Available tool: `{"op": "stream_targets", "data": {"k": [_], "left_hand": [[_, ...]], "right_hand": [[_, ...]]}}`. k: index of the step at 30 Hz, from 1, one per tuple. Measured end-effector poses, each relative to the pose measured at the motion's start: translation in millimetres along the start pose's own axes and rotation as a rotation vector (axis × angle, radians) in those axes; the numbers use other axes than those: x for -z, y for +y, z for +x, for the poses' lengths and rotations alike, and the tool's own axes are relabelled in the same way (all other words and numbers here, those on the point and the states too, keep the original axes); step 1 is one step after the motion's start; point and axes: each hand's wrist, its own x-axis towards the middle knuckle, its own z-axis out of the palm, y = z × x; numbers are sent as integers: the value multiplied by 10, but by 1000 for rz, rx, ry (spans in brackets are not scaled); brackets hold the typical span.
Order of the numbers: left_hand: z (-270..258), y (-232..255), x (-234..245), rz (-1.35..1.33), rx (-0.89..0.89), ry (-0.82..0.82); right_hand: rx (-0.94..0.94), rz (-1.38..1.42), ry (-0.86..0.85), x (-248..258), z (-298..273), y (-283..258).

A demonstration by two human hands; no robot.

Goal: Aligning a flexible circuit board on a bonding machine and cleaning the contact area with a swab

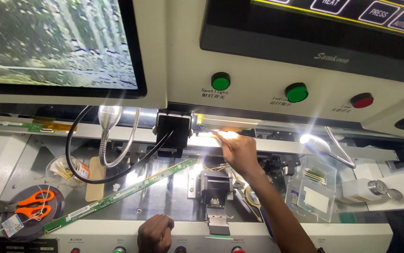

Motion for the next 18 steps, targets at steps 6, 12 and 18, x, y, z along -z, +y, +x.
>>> {"op": "stream_targets", "data": {"k": [6,12,18], "left_hand": [[27,22,14,12,0,12],[32,61,-11,5,26,19],[33,47,0,6,12,-6]], "right_hand": [[15,100,110,325,22,7],[44,-34,24,2,-13,107],[19,87,116,346,-43,99]]}}
